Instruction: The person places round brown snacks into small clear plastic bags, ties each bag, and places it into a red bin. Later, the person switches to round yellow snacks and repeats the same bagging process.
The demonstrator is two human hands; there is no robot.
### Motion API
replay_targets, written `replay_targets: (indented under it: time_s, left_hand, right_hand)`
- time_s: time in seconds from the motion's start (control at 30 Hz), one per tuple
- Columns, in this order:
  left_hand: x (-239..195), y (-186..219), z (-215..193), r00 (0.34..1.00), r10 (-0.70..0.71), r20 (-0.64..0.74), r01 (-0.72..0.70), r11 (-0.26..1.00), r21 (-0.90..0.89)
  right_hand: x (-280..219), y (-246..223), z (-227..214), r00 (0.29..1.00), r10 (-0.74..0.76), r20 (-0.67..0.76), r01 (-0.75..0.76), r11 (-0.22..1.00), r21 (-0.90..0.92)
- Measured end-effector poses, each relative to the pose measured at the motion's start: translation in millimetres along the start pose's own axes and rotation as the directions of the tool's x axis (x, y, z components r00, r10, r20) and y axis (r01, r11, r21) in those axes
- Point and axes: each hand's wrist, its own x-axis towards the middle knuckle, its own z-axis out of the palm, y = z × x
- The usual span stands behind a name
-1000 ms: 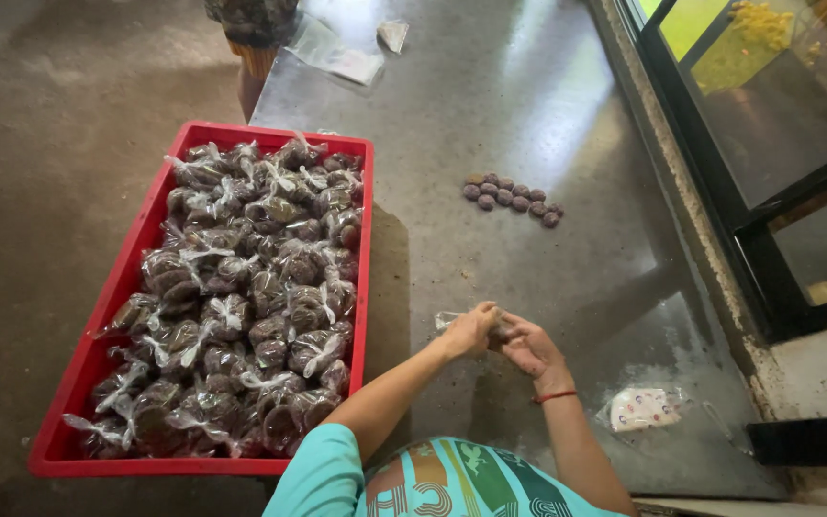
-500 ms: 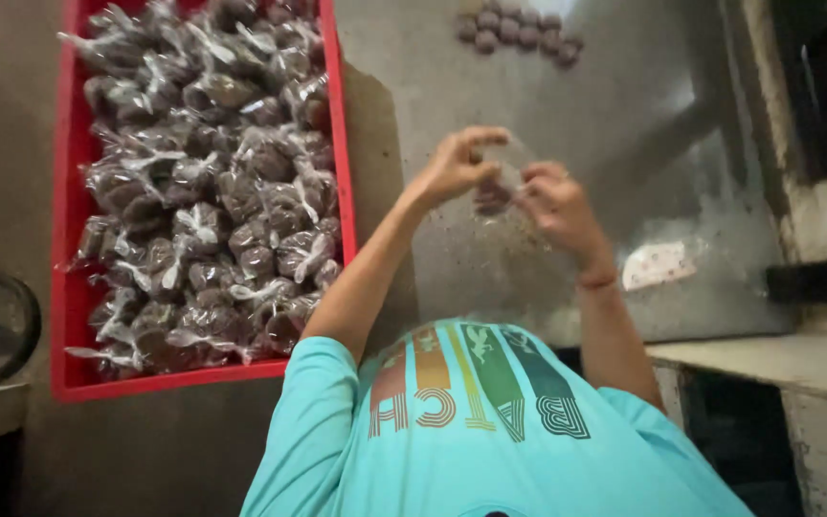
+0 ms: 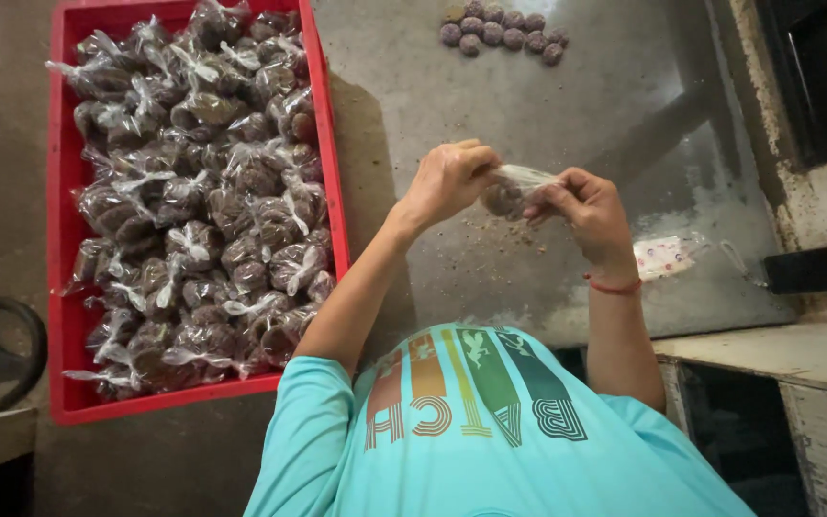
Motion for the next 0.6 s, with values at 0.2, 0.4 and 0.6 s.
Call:
replay_targets:
  time_s: [0.2,0.4,0.6]
  left_hand:
    - [3.6,14.6,6.4,0.983,0.031,-0.179,-0.015,0.996,0.090]
    - [4.9,62.8,-30.6,0.993,0.118,-0.024,-0.107,0.764,-0.637]
    - [7.9,57.4,-16.2,0.987,0.013,-0.162,0.019,0.981,0.192]
  right_hand:
    - [21.3,14.7,11.6,0.988,-0.010,-0.154,-0.008,0.994,-0.110]
    - [-30.2,-39.8,25.8,0.967,-0.250,-0.048,0.239,0.828,0.507]
    - [-20.3,-34.3,30.1,0.938,-0.269,-0.218,0.194,0.930,-0.313]
